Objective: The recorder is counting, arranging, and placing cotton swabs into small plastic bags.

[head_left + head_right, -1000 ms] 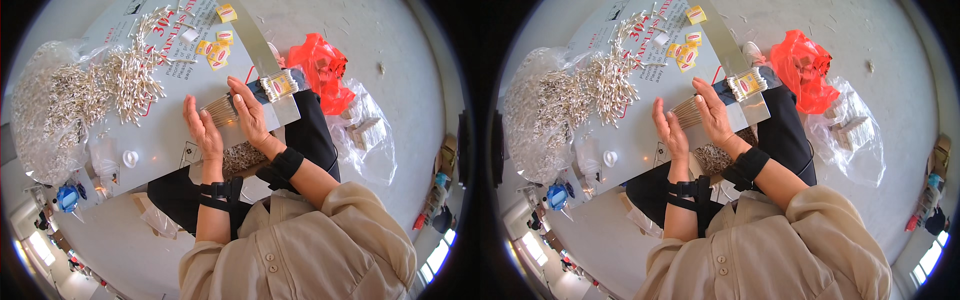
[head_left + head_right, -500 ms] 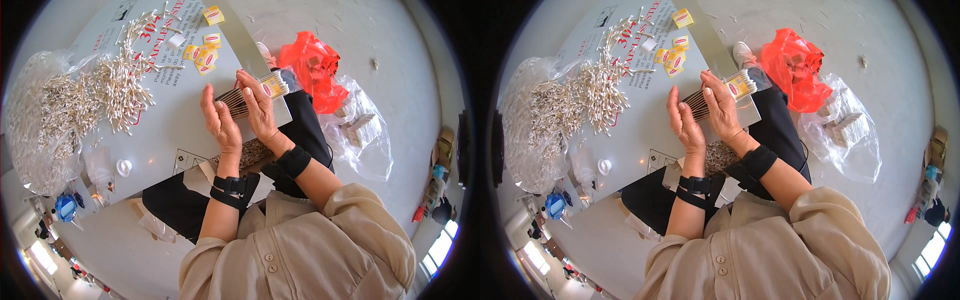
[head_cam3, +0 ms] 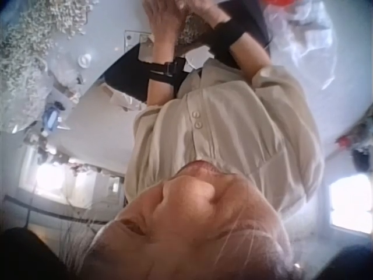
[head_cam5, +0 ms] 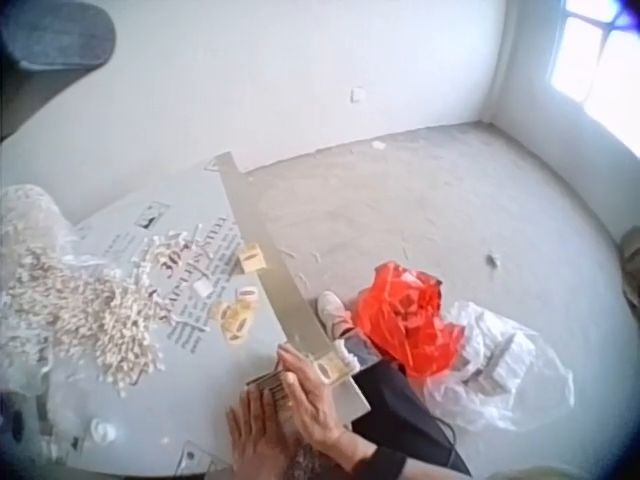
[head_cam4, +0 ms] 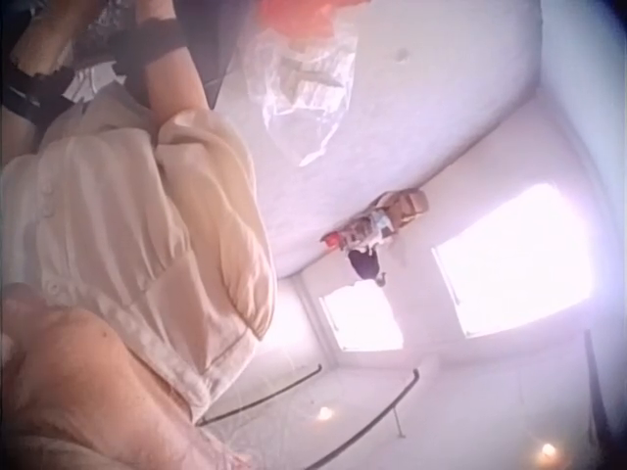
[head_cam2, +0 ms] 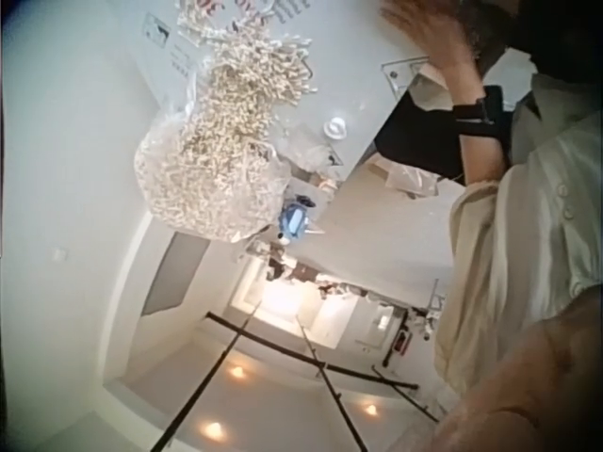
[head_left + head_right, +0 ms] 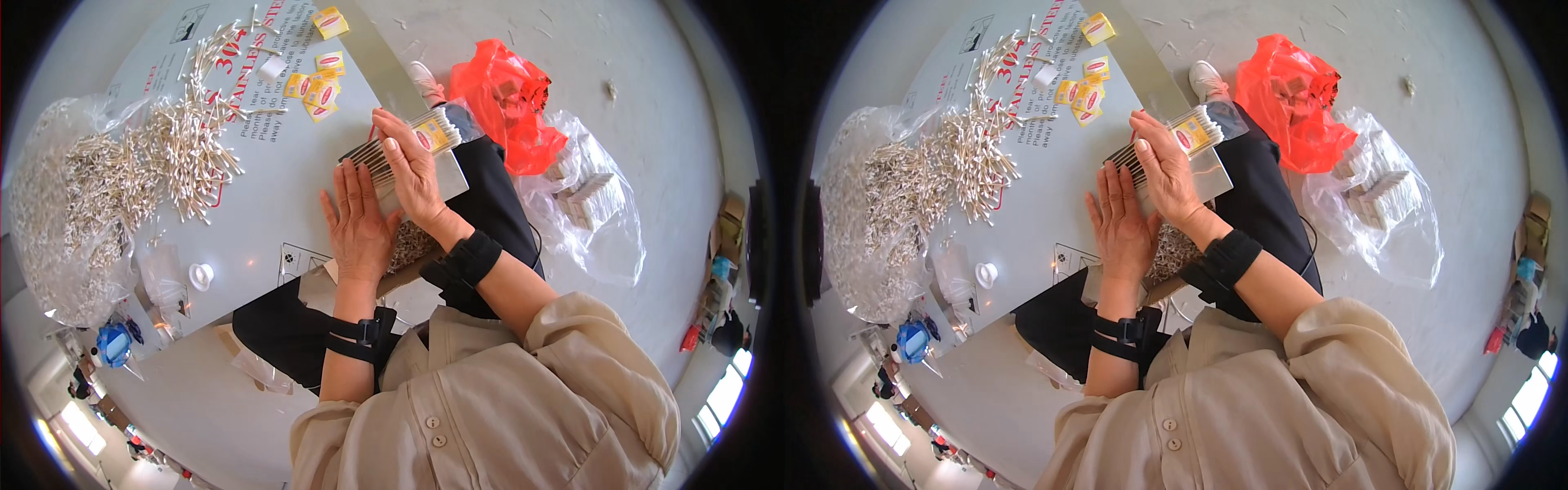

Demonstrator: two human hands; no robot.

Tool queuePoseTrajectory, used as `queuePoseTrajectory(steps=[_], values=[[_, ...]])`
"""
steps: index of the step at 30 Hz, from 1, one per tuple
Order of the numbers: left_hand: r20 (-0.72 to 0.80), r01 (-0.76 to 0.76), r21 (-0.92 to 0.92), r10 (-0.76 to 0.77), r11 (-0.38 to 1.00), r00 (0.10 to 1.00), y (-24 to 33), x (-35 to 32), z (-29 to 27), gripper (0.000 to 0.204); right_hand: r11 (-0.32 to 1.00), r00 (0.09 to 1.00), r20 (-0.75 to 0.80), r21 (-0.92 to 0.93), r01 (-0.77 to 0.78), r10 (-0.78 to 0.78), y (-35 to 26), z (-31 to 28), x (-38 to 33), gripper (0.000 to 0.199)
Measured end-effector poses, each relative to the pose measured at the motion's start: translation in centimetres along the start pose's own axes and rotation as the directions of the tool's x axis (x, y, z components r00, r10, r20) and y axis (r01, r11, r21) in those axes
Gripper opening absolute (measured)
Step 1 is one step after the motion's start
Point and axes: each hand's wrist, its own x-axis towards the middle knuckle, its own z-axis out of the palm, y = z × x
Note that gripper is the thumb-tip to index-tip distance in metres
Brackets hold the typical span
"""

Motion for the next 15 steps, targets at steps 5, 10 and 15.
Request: queuePoseTrajectory(steps=[5,10,15], values=[[-0.034,0.011,0.009,-0.011,1.000,0.999,0.0,0.2,0.2,0.086,0.999,1.000,0.001,0.035,-0.029,0.029,-0.1,0.0,0.0,0.035],[-0.185,-0.039,-0.058,0.027,0.998,0.982,-1.6,2.4,0.2,0.082,1.000,1.000,0.001,0.011,-0.018,0.018,0.3,-0.1,0.2,0.034],[-0.188,-0.141,-0.049,0.130,0.989,0.974,-2.7,3.6,0.1,0.075,1.000,1.000,0.014,0.009,-0.002,0.002,0.4,-0.2,0.3,0.035]])
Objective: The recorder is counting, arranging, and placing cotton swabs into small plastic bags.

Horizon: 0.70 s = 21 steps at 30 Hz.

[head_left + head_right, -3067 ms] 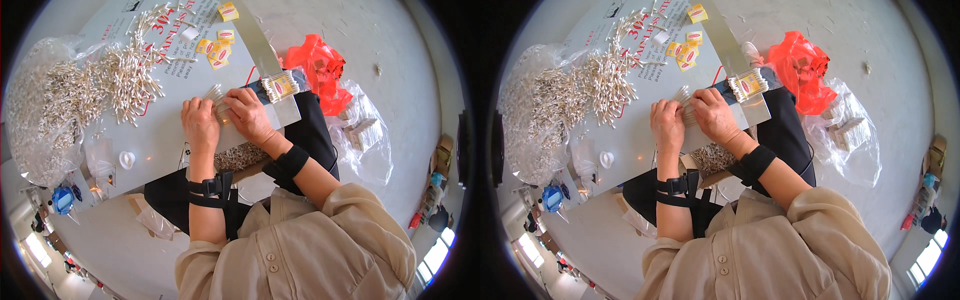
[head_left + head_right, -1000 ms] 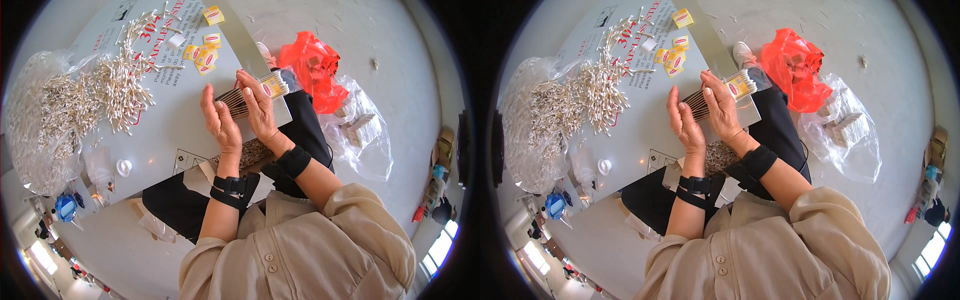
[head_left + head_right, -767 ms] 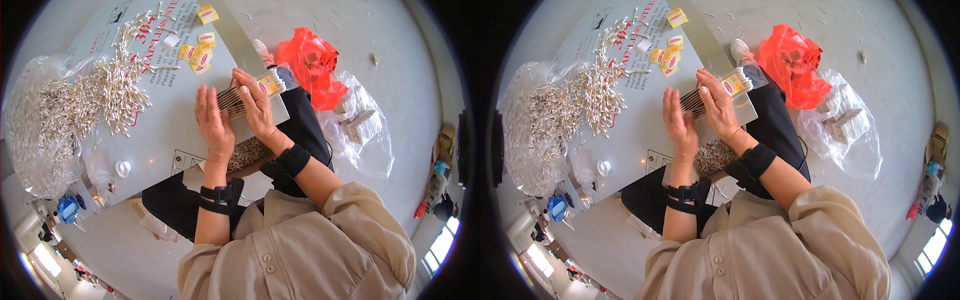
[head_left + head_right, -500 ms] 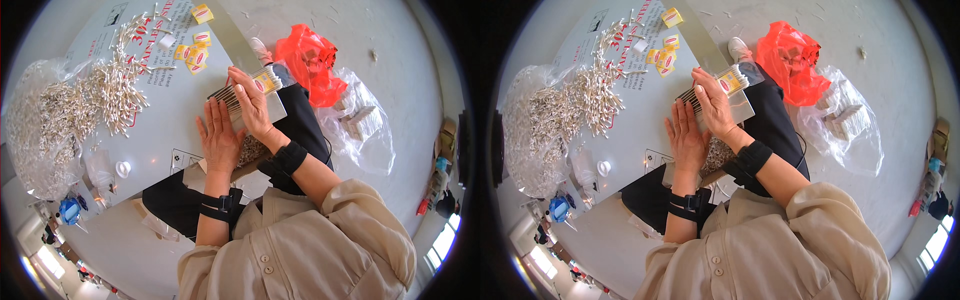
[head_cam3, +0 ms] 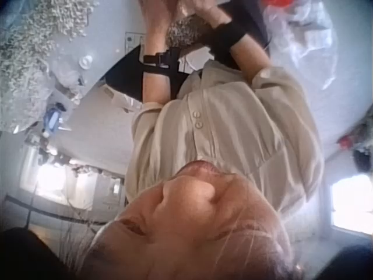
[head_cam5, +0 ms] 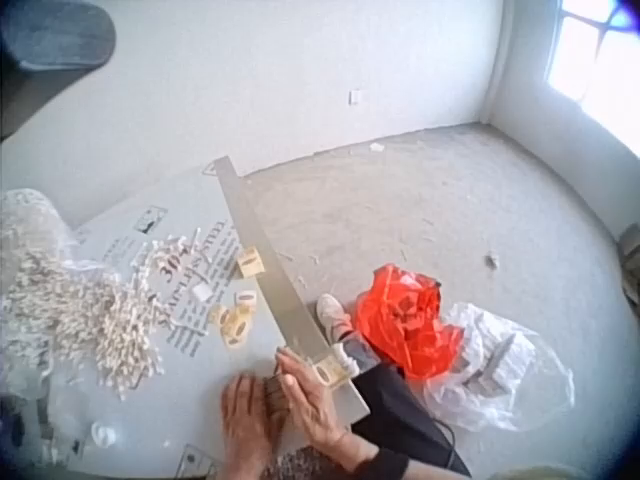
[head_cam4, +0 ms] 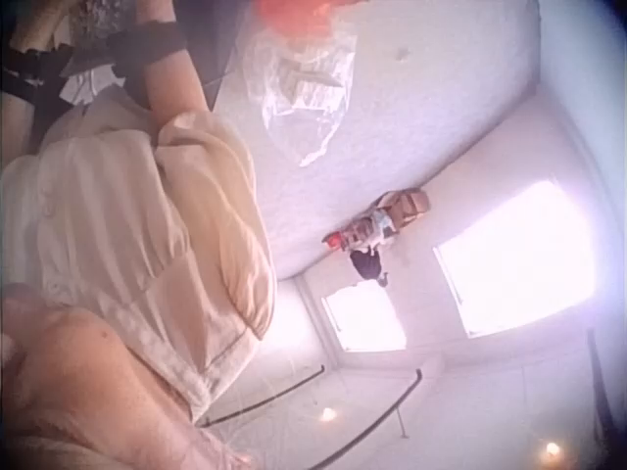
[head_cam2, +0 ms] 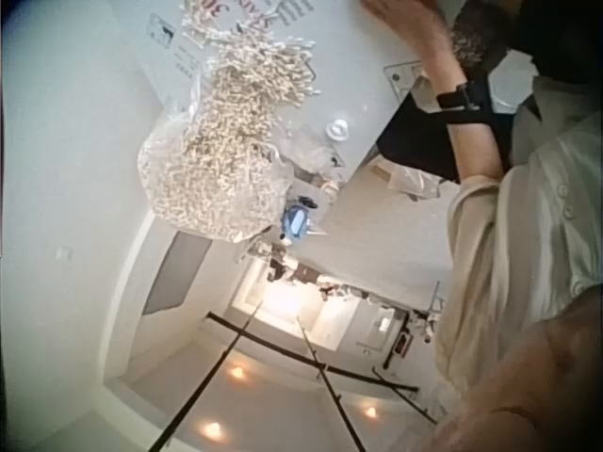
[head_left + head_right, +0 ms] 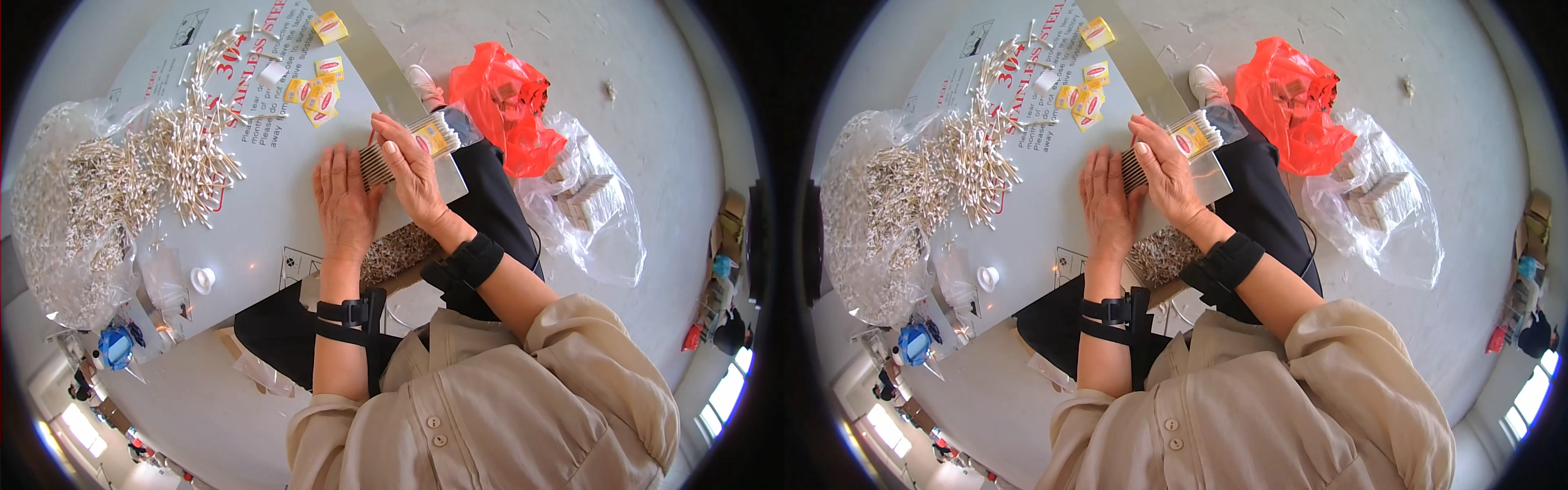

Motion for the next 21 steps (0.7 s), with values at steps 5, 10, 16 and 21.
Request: queuePoseTrajectory(steps=[5,10,16,21], values=[[-0.199,0.128,-0.461,-0.243,0.878,0.949,0.9,0.1,0.5,0.061,1.000,1.000,0.005,-0.004,-0.020,0.020,-0.4,-0.2,0.1,0.035],[-0.257,0.117,-0.782,-0.488,0.612,0.834,1.2,1.4,1.5,0.054,0.999,1.000,0.025,-0.036,-0.017,0.018,-0.7,0.1,0.6,0.037],[-0.222,0.069,-0.878,-0.530,0.474,0.818,1.6,2.5,2.1,0.052,0.994,1.000,0.029,-0.106,0.012,-0.009,0.2,0.2,0.4,0.038],[-0.207,-0.017,-0.952,-0.602,0.305,0.771,0.9,2.0,1.5,0.051,0.999,1.000,0.022,-0.039,0.015,-0.014,0.1,-0.2,0.5,0.037]])
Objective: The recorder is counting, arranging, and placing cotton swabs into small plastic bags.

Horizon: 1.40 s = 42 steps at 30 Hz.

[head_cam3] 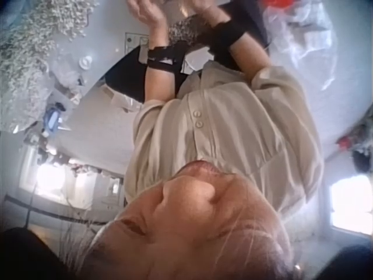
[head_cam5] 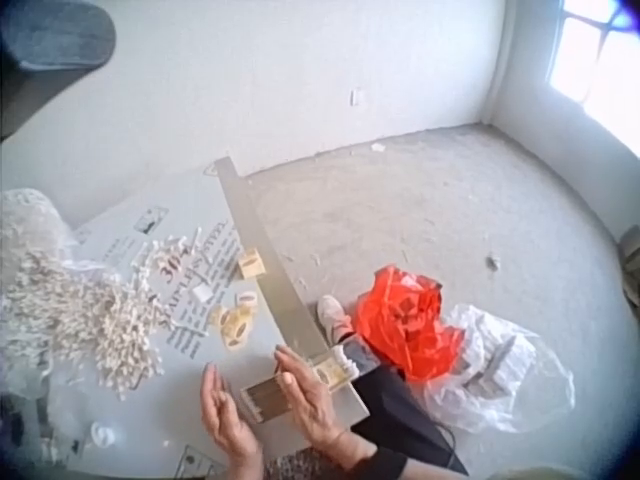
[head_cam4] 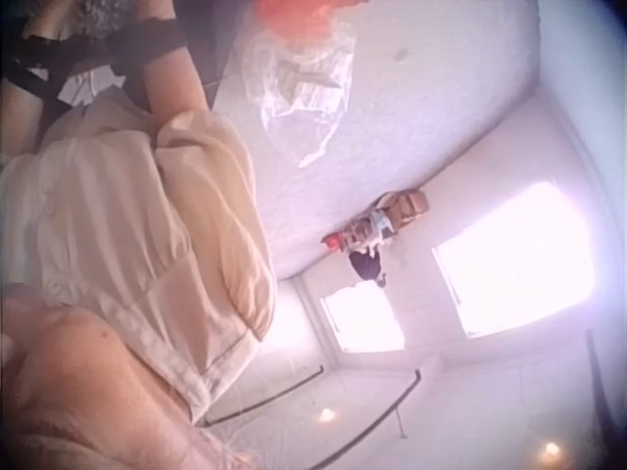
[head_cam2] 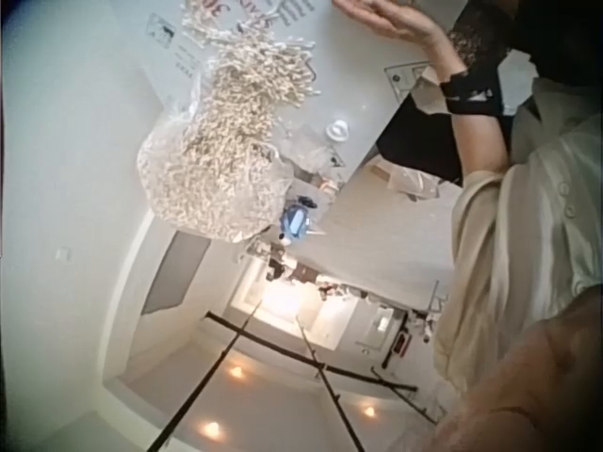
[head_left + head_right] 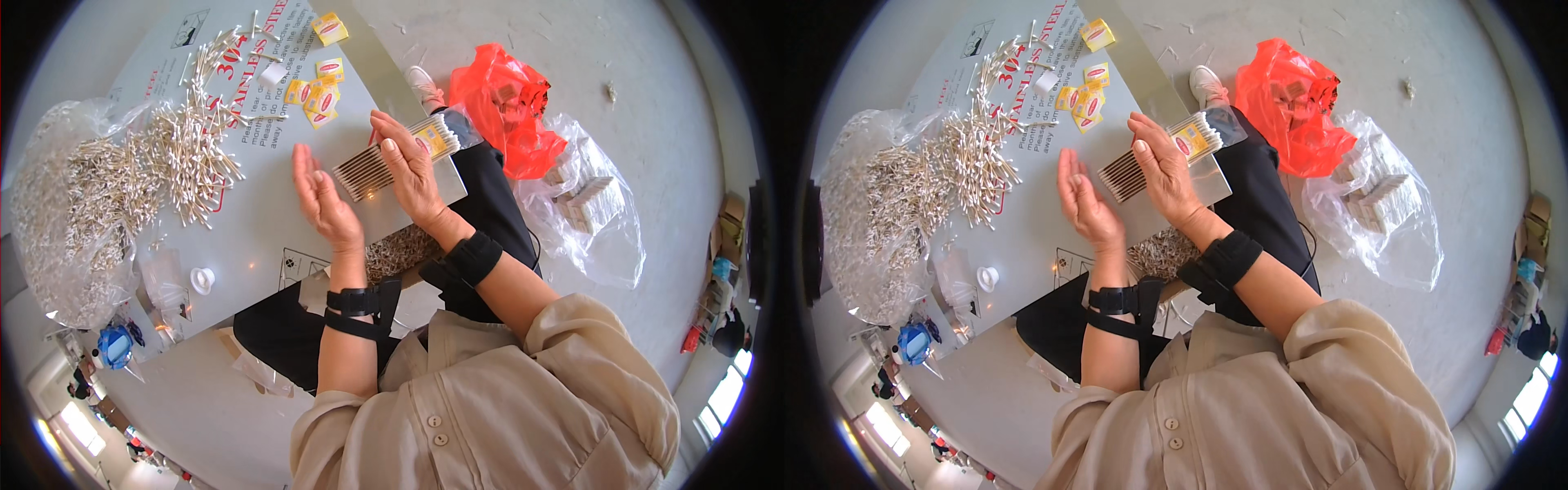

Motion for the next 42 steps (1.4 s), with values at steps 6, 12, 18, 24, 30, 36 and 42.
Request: queuePoseTrajectory(steps=[6,12,18,24,30,36,42], values=[[0.163,-0.173,0.530,0.100,0.830,0.982,2.2,-1.6,-4.2,0.060,0.999,1.000,-0.020,0.030,-0.014,0.015,-3.1,-2.8,-0.8,0.028],[0.548,-0.515,0.823,-0.102,0.239,0.830,3.6,-3.1,-2.6,0.090,0.884,0.998,0.051,-0.464,0.059,-0.040,-3.6,-5.4,-1.7,0.009],[0.579,-0.549,0.814,-0.182,0.191,0.795,2.4,-2.9,-2.0,0.090,0.736,0.942,0.273,-0.594,0.323,-0.194,-3.5,-5.2,-1.1,0.010],[0.576,-0.550,0.816,-0.179,0.177,0.797,2.1,-3.0,-2.1,0.089,0.622,0.917,0.355,-0.681,0.387,-0.183,-3.0,-4.8,-0.4,0.011],[0.573,-0.545,0.818,-0.181,0.184,0.799,2.0,-2.9,-1.9,0.088,0.596,0.918,0.354,-0.704,0.386,-0.177,-2.9,-4.7,-0.5,0.007],[0.563,-0.537,0.826,-0.193,0.172,0.804,2.1,-2.8,-2.0,0.088,0.584,0.890,0.420,-0.683,0.439,-0.177,-2.8,-4.8,-0.3,0.014],[0.558,-0.531,0.829,-0.201,0.174,0.805,2.2,-2.9,-1.8,0.089,0.603,0.919,0.341,-0.697,0.388,-0.197,-2.4,-4.6,-0.5,0.016]])
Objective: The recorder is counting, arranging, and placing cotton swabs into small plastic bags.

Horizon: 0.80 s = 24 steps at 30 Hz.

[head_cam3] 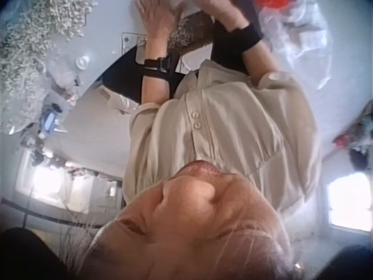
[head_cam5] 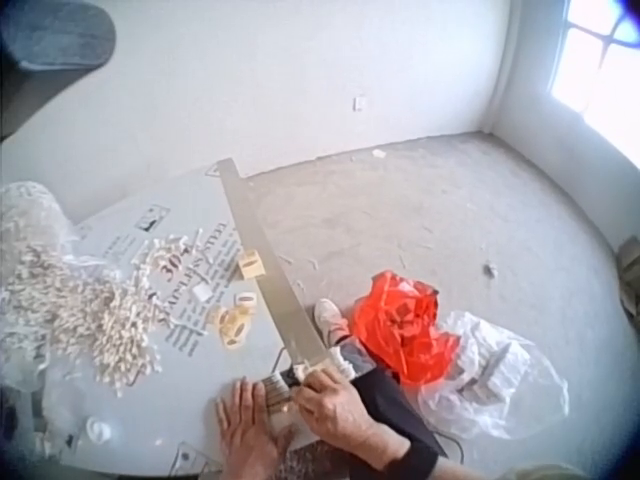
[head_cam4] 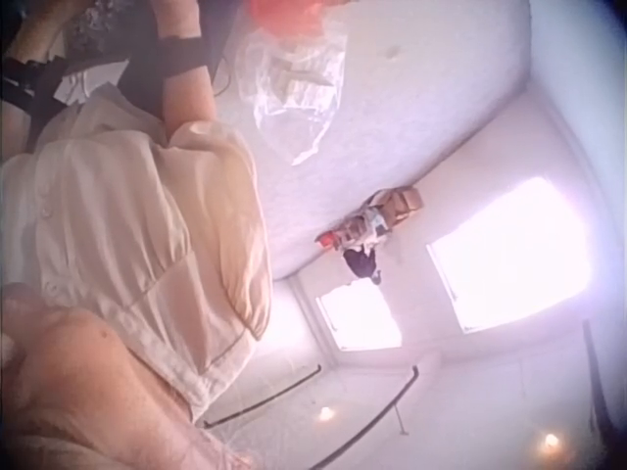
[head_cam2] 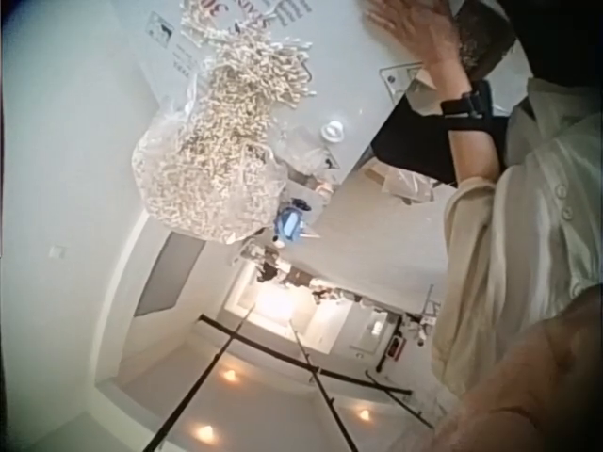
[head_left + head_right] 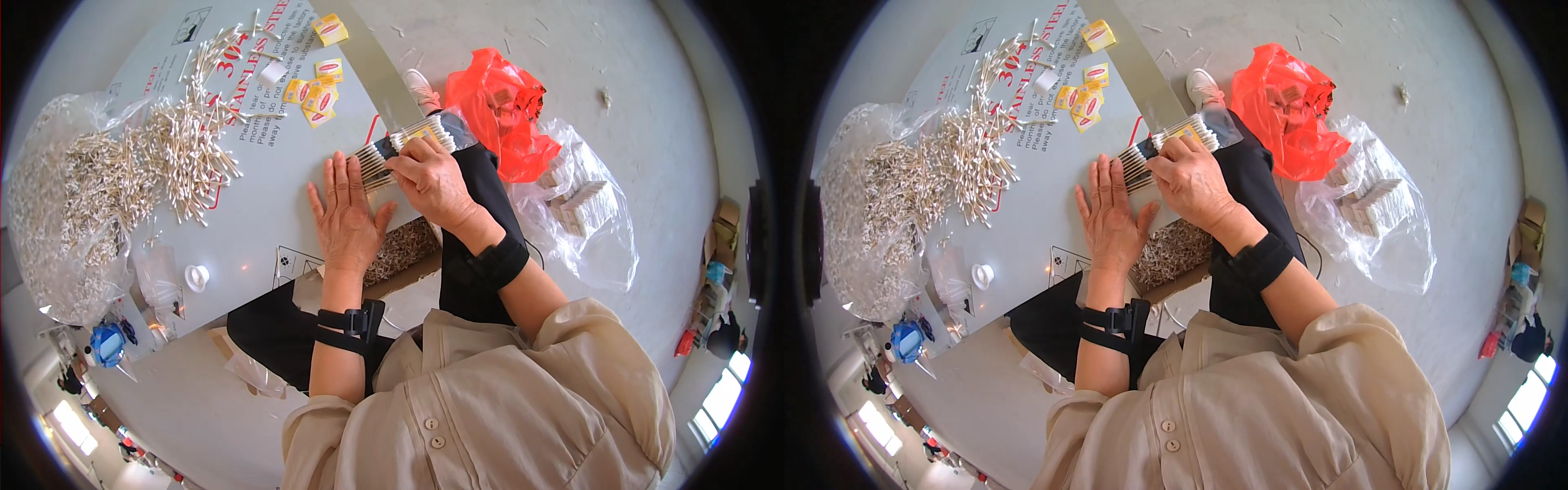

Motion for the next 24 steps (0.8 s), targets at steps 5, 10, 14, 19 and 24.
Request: queuePoseTrajectory(steps=[5,10,14,19,24], values=[[-0.005,0.001,-0.002,-0.001,1.000,1.000,-0.04,-0.02,0.04,0.088,0.999,0.999,0.034,-0.034,0.005,-0.004,-0.27,-0.32,0.23,0.014],[-0.003,0.003,-0.002,-0.003,1.000,1.000,-0.02,-0.05,-0.16,0.088,0.999,0.997,0.078,-0.036,0.033,-0.030,-0.06,-0.36,0.37,0.012],[-0.003,0.002,-0.018,-0.002,1.000,1.000,-0.10,-0.07,-0.04,0.087,0.999,0.996,0.080,-0.041,0.027,-0.024,-0.13,-0.36,0.51,0.012],[-0.006,0.003,-0.022,-0.003,1.000,1.000,-0.07,-0.10,-0.04,0.086,0.999,0.999,0.029,-0.050,-0.010,0.012,-0.46,-0.14,0.76,0.015],[-0.011,0.003,-0.017,-0.004,1.000,1.000,-0.09,-0.10,0.01,0.086,0.997,0.999,0.042,-0.066,-0.032,0.035,-0.56,0.02,0.94,0.019]])
